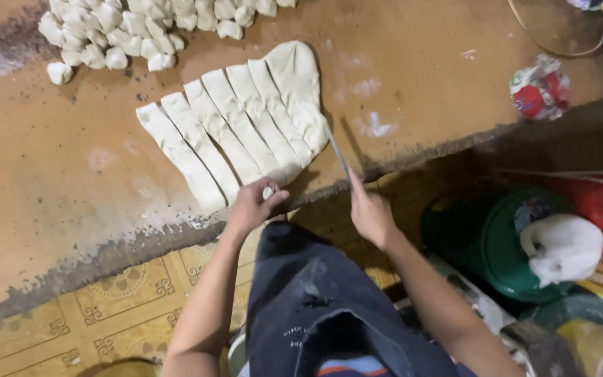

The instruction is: Cutting a large slab of dough into strips and then into small pieces before rolling them into balls

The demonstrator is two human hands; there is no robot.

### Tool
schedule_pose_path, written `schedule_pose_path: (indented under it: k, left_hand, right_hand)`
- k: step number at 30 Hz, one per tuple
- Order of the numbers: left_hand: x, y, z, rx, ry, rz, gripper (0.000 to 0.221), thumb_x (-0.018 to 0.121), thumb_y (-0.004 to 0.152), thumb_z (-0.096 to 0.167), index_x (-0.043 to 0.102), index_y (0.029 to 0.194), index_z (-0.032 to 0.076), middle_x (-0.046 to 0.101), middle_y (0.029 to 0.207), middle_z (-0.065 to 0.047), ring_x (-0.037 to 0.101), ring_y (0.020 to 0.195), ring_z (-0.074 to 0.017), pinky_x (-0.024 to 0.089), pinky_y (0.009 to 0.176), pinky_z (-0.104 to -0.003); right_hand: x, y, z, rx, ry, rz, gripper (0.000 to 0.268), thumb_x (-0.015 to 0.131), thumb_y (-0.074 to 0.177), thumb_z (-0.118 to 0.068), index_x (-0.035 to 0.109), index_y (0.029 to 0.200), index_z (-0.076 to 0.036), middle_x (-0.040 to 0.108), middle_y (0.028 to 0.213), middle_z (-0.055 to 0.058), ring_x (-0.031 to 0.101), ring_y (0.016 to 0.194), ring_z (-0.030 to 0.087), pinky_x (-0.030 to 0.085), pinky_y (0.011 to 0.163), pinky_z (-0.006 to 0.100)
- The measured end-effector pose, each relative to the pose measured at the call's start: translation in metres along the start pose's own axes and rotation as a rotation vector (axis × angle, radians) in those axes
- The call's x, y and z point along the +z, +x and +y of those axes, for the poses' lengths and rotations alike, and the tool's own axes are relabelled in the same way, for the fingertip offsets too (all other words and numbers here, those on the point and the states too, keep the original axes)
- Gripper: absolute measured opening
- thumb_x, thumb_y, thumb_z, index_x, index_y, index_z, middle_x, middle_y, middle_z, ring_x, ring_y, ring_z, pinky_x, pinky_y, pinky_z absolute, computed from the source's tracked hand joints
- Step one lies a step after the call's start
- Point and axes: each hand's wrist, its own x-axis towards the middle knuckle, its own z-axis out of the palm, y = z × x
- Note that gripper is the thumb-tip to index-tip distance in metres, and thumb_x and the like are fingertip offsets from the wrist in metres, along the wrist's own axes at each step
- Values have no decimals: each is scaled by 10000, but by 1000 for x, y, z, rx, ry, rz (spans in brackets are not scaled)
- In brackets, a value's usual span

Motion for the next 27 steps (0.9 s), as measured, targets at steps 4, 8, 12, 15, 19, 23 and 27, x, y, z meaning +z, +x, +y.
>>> schedule_pose_path:
  k: [4, 8, 12, 15, 19, 23, 27]
  left_hand:
    - [-34, 38, -4, 72, 62, 29, 249, 794, 892, 294, 643, 892, 96, 655, 748, -199, 676, 797, -439, 514, 714, -490]
    - [-59, 77, -20, 23, 50, 67, 249, 790, 889, 277, 623, 887, 93, 664, 792, -188, 682, 841, -427, 534, 757, -494]
    - [-72, 143, -14, 237, 127, 44, 189, 598, 1019, 243, 547, 946, 77, 586, 859, -123, 566, 783, -317, 419, 690, -417]
    - [-52, 252, -16, 519, 145, 63, 268, 567, 894, 58, 516, 1157, 47, 615, 1029, -266, 547, 875, -517, 417, 755, -571]
    - [-12, 344, -48, 513, 518, 134, 253, 680, 829, 94, 623, 1069, 41, 684, 946, -218, 641, 799, -438, 521, 673, -544]
    - [-30, 336, -1, 299, 712, 57, 162, 574, 840, 120, 667, 972, 115, 727, 955, -90, 671, 931, -302, 550, 849, -444]
    - [-11, 365, -59, 422, 697, 198, 434, 662, 679, 142, 622, 1111, 146, 688, 1061, -97, 656, 951, -376, 564, 708, -493]
  right_hand:
    - [-17, 111, -59, 56, -110, -43, 779, 465, 983, -67, 106, 1650, -246, 718, 941, 324, 722, 951, 469, 562, 837, 592]
    - [33, 302, -55, 83, -149, -81, 826, 517, 994, -120, 47, 1648, -304, 596, 1314, 343, 583, 1246, 497, 460, 999, 638]
    - [56, 380, -61, -14, -474, 129, 891, 513, 904, -50, 93, 1652, -291, 661, 881, 255, 640, 755, 399, 490, 719, 503]
    - [19, 366, -101, 515, 281, 141, 1064, 260, 766, -887, 740, 1079, 9, 715, 1059, 294, 646, 1181, 405, 453, 1043, 459]
    - [40, 301, -48, 79, -301, 18, 923, 464, 867, 46, 106, 1644, -301, 710, 973, 288, 696, 805, 513, 543, 700, 578]
    - [23, 183, -20, 39, -529, -89, 958, 535, 825, 8, 131, 1662, -225, 651, 701, 148, 606, 545, 358, 493, 517, 488]
    - [45, 85, 41, 55, -587, -161, 889, 556, 935, -375, 56, 1665, -289, 688, 668, 173, 664, 513, 363, 509, 451, 498]
